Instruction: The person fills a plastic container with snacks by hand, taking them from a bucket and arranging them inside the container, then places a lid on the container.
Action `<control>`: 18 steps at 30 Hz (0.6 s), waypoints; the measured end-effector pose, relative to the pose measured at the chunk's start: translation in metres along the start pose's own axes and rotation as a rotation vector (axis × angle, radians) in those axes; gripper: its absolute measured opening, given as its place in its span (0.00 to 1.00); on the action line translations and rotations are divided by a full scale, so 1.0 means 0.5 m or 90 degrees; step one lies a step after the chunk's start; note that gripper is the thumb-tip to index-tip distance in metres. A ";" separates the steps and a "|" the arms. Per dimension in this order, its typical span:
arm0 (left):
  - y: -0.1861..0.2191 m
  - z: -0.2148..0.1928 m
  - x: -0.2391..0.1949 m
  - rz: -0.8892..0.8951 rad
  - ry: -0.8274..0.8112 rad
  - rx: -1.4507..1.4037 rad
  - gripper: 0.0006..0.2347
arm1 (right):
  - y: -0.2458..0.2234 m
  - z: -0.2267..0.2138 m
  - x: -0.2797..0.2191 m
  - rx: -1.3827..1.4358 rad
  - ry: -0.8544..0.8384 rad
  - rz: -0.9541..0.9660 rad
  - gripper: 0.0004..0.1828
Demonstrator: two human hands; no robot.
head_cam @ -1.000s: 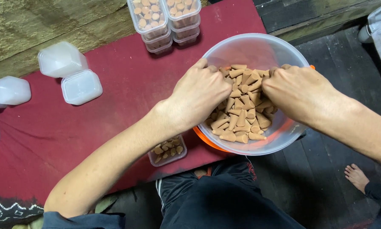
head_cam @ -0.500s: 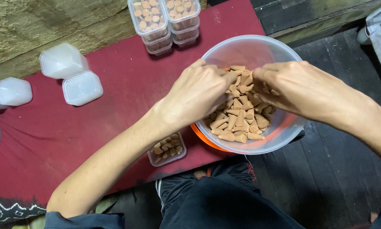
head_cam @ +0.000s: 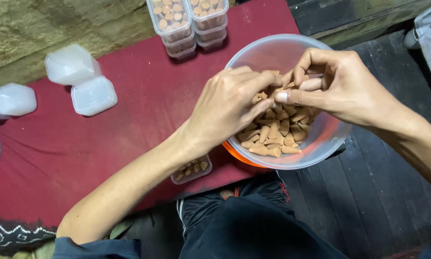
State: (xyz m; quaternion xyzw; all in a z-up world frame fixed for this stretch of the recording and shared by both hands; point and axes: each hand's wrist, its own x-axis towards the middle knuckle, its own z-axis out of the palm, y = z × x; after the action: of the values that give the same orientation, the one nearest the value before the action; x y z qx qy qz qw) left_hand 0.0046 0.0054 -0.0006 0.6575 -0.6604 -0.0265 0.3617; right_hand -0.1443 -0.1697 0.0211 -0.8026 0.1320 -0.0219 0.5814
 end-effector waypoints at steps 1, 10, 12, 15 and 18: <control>-0.002 -0.001 -0.002 0.005 0.006 0.012 0.12 | -0.002 0.000 -0.001 0.024 -0.006 0.025 0.10; -0.001 -0.062 -0.048 -0.130 0.042 -0.124 0.23 | 0.008 0.002 0.012 -0.428 -0.017 -0.169 0.11; 0.011 -0.082 -0.046 -0.137 0.047 -0.147 0.19 | 0.006 0.009 0.023 -0.442 -0.062 -0.173 0.10; 0.023 -0.103 -0.054 -0.158 0.055 -0.184 0.15 | 0.029 0.022 0.039 -0.496 -0.152 -0.152 0.10; 0.019 -0.109 -0.066 -0.175 0.058 -0.190 0.13 | 0.052 0.038 0.057 -0.545 -0.226 -0.126 0.11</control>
State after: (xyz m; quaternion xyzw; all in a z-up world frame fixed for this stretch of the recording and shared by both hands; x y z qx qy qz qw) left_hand 0.0202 0.0601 0.0297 0.6809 -0.5364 -0.1432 0.4776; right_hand -0.1181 -0.1665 -0.0127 -0.9701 -0.0494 0.1167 0.2072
